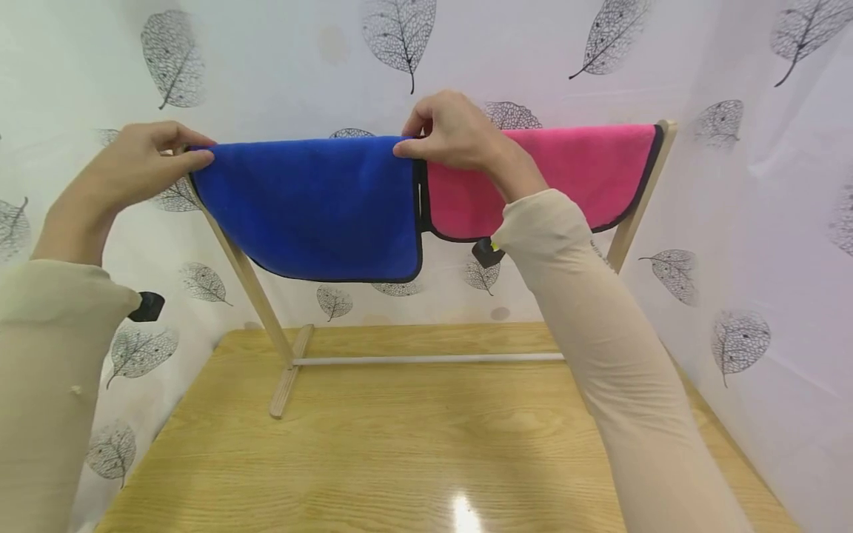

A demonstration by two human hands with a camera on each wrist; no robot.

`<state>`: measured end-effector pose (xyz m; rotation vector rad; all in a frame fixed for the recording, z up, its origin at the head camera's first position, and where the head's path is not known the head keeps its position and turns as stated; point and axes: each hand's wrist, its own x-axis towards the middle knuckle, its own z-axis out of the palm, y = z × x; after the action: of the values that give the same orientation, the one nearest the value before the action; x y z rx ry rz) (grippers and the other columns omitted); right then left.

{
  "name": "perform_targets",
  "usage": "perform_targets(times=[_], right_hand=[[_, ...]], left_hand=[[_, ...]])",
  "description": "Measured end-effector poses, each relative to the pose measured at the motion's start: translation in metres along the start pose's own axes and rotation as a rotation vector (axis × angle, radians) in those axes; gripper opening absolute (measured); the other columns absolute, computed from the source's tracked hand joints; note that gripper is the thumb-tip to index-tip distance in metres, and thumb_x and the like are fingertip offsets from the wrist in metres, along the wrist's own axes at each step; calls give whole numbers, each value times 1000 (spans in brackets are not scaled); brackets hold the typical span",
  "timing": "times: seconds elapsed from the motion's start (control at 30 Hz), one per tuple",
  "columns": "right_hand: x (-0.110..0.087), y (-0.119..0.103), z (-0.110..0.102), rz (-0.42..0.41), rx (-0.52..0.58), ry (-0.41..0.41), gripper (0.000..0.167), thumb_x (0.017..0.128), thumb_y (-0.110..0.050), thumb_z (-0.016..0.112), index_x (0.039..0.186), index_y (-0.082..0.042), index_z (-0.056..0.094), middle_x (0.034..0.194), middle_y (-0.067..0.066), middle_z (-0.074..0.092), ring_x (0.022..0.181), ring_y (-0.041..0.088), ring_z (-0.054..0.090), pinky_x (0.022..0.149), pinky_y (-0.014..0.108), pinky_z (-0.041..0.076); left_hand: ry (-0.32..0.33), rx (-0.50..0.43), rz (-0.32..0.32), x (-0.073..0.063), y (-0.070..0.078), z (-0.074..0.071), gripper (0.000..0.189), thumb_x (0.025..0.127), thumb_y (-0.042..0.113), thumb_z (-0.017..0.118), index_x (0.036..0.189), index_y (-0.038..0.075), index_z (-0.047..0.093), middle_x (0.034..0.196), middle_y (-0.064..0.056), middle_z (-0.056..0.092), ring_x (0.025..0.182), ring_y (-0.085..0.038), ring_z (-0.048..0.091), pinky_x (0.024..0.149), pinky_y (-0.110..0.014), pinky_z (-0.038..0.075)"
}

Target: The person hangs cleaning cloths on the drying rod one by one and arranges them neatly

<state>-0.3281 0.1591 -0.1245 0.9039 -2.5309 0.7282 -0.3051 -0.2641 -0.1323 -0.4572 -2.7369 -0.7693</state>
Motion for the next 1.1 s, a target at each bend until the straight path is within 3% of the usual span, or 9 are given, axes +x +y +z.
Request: perform_targets(times=[0.1,0.2,0.3,0.5,0.77,0.87,0.97,1.1], right_hand=[[0,0,-1,-24,-31,-19,28,96,-26,75,112,-5,80,102,10,72,92,17,58,79,25,43],[1,1,-1,-43,-42,-30,25,99,-22,71,114,-5,80,106,11,73,94,16,59,81,25,42],[1,2,0,-55,-29,-41,24,101,-19,69,118,-6,79,109,12,75,96,16,62,83,23,43],[1,3,3,-44,22,-33,22,103,-20,66,117,-3,70,97,13,72,88,20,58,80,26,41],[-1,1,0,-18,2,-31,25,99,-23,71,112,-3,74,104,10,71,94,18,59,86,26,44],[-1,2,0,-24,-4,-16,25,98,-22,73,112,-2,77,105,10,69,95,19,56,84,27,43],[-1,3,0,-34,11,-3,23,99,-19,72,114,-3,78,106,11,71,96,18,57,85,26,43],[0,4,2,-47,47,6,21,102,-16,68,116,-3,76,99,12,73,90,18,58,82,26,44]], left_hand=[[-47,-27,0,-3,-3,-5,52,106,28,55,151,2,51,152,-23,43,145,-40,30,113,-66,27],[-59,-30,15,-3,-5,-7,50,107,24,54,152,3,50,160,-23,36,151,-41,22,118,-67,20],[-58,-3,18,-3,-7,-6,48,109,25,50,153,5,49,158,-24,38,151,-42,23,119,-67,18],[-39,-19,44,-2,-7,0,46,112,21,42,154,2,36,151,-32,41,149,-50,26,118,-70,17],[-38,10,-16,1,-5,0,51,113,31,33,151,-1,46,151,-30,43,136,-48,38,113,-67,27],[0,23,10,3,-4,3,51,112,29,33,150,-2,49,152,-28,44,132,-46,40,111,-64,29],[78,1,26,3,-3,7,47,112,27,36,146,-1,51,149,-27,47,136,-46,43,112,-61,31],[145,-43,-28,0,-5,11,44,111,32,41,141,1,51,145,-26,52,135,-44,48,110,-58,36]])
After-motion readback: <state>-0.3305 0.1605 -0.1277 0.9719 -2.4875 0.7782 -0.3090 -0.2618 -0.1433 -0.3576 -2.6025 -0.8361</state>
